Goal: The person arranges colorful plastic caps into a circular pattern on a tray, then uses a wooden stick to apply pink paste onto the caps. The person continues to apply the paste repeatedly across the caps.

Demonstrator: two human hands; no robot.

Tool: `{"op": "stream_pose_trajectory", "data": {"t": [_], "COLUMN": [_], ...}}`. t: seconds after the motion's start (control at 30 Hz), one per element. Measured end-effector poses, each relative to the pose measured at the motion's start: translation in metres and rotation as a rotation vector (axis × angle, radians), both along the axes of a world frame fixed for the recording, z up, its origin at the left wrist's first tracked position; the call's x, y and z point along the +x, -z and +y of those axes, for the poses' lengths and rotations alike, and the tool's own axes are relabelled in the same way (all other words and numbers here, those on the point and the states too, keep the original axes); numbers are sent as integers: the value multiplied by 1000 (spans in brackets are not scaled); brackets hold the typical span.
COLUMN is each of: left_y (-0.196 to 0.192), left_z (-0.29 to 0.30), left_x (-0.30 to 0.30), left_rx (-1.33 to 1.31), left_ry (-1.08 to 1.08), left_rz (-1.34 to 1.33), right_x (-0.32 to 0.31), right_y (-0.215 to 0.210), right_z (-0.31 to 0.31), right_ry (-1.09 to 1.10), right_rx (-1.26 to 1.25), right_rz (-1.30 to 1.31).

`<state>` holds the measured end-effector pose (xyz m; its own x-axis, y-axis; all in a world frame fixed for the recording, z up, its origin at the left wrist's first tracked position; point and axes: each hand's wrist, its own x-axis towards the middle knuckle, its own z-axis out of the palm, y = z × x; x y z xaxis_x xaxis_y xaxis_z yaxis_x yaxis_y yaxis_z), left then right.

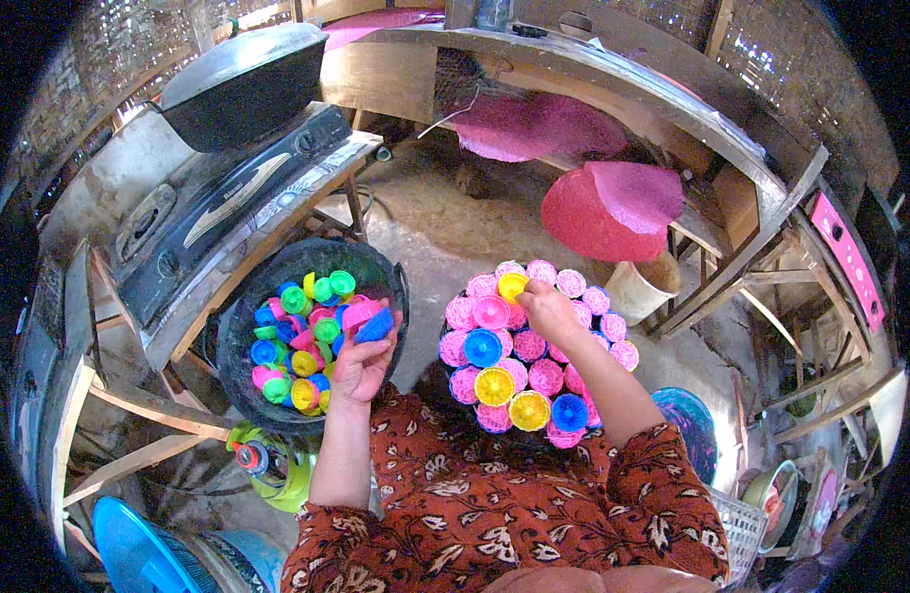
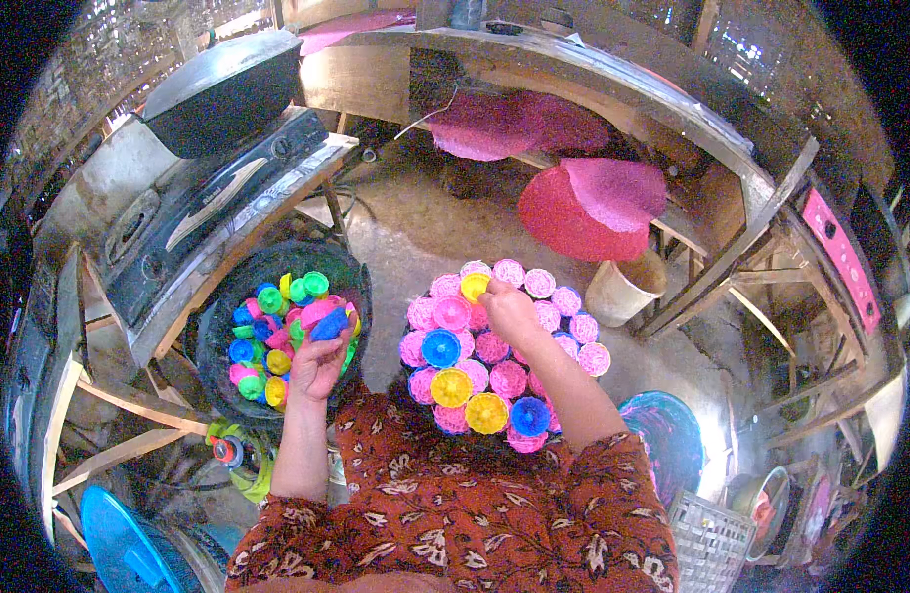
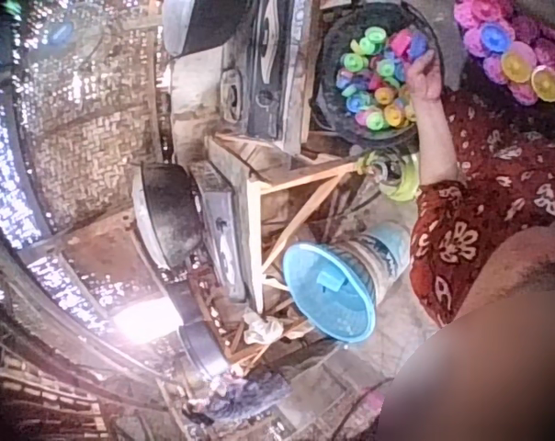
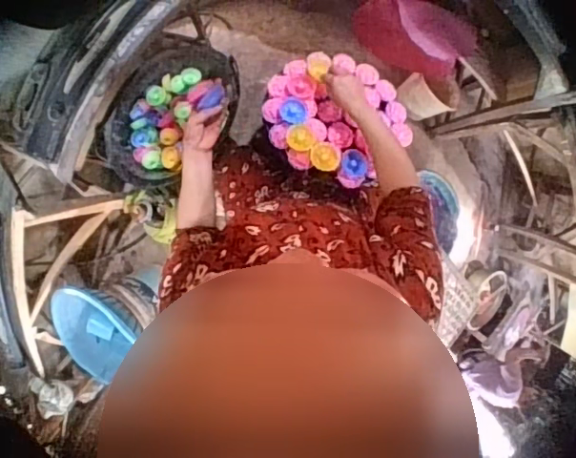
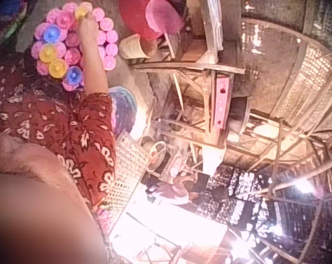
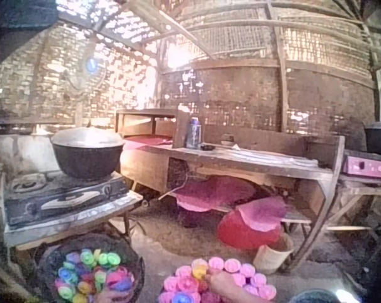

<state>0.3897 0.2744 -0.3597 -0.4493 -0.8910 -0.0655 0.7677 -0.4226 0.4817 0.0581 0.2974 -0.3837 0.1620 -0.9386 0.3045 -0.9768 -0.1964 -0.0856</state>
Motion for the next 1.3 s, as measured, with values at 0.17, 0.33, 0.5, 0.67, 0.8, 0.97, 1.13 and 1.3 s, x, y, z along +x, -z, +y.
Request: {"op": "stream_pose_trajectory", "data": {"t": [0.17, 0.33, 0.5, 0.67, 0.8, 0.97, 1.13, 1.3], "left_y": [-4, -6, -30, -28, -21, -1, 0, 5], "left_z": [2, 2, 13, 18, 32, 34, 37, 39], "left_x": [-1, -12, -53, -65, -69, -72, -75, -80], "left_rx": [10, 3, 3, 15, 21, -13, 150, 185], "left_ry": [16, 38, 169, 63, -87, -216, -213, -122], "left_rz": [87, 132, 117, 80, -106, -242, -159, 65], "right_x": [-1, 22, 89, 119, 142, 141, 127, 112], "right_y": [-5, -42, -99, -92, -78, -68, -69, -64], "right_z": [2, 9, 23, 21, 25, 18, 21, 26], "right_ry": [2, -60, -369, -319, -174, -152, -187, -240], "right_rx": [68, -123, -61, -117, -141, 5, 136, -12], "right_rz": [1, -406, -580, -450, -586, -841, -954, -874]}}
